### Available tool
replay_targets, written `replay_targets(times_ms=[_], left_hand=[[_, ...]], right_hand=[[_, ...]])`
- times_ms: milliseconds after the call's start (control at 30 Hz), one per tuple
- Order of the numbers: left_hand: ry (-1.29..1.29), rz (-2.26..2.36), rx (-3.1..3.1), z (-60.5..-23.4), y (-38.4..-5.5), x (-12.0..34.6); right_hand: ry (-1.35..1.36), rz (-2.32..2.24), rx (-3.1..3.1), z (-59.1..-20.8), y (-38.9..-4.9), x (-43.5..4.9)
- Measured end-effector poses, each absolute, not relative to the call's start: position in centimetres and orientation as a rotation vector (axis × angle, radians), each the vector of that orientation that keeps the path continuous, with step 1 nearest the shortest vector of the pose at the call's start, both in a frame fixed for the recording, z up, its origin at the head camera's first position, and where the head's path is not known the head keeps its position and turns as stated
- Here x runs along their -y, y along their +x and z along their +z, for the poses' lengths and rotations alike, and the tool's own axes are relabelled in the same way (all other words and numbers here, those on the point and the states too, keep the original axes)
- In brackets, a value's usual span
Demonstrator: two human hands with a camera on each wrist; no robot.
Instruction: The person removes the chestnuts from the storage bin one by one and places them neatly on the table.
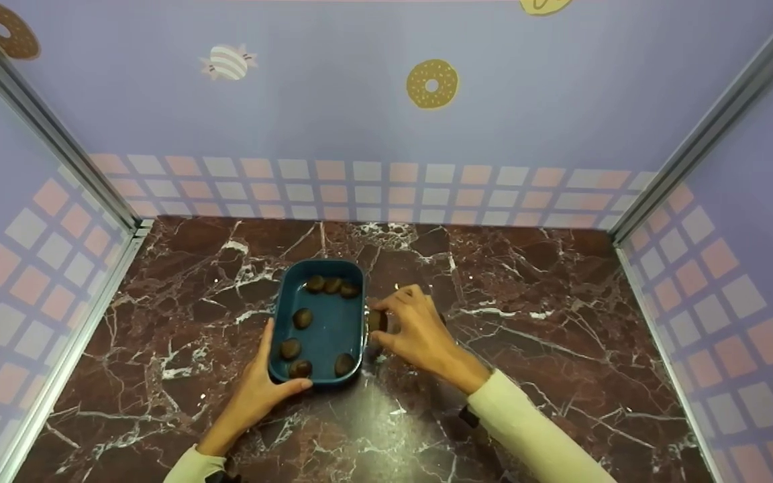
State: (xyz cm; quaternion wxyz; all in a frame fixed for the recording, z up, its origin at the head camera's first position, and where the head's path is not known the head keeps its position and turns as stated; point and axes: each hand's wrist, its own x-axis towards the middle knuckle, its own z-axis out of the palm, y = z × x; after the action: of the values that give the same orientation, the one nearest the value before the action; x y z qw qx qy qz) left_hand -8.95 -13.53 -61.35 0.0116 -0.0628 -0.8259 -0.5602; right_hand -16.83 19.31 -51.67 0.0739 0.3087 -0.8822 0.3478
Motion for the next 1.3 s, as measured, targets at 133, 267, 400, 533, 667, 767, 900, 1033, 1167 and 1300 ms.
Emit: replay_targets(times_ms=[133,267,400,533,667,767,900,1033,1167,1300], left_hand=[[-0.192,-1.745,2.574,-61.4,-8.9,13.5],[-0.193,-1.741,2.574,-61.4,-8.9,13.5],[-0.176,-1.744,2.581,-61.4,-8.9,13.5],[-0.17,-1.741,2.58,-61.4,-8.9,13.5],[-0.193,-1.74,2.575,-61.4,-8.9,13.6],[-0.198,-1.743,2.576,-61.3,-8.9,13.6],[-0.194,-1.739,2.581,-61.3,-8.9,13.5],[-0.198,-1.721,2.58,-61.3,-8.9,13.5],[-0.194,-1.688,2.583,-61.3,-8.8,13.5],[-0.186,-1.667,2.589,-61.4,-8.8,13.4]], right_hand=[[0.926,1.034,2.626,-51.8,-16.4,-20.0],[0.909,1.018,2.651,-51.9,-15.8,-20.5],[0.881,1.004,2.701,-52.1,-15.3,-21.1],[0.872,1.005,2.72,-52.5,-14.9,-21.4],[0.86,1.007,2.704,-53.1,-14.5,-21.7],[0.832,1.015,2.708,-53.8,-14.3,-21.9],[0.783,1.062,2.732,-54.8,-13.9,-22.2],[0.747,1.09,2.757,-55.6,-13.5,-22.6],[0.731,1.079,2.772,-56.6,-13.3,-22.9],[0.733,1.049,2.771,-57.4,-13.3,-23.0]])
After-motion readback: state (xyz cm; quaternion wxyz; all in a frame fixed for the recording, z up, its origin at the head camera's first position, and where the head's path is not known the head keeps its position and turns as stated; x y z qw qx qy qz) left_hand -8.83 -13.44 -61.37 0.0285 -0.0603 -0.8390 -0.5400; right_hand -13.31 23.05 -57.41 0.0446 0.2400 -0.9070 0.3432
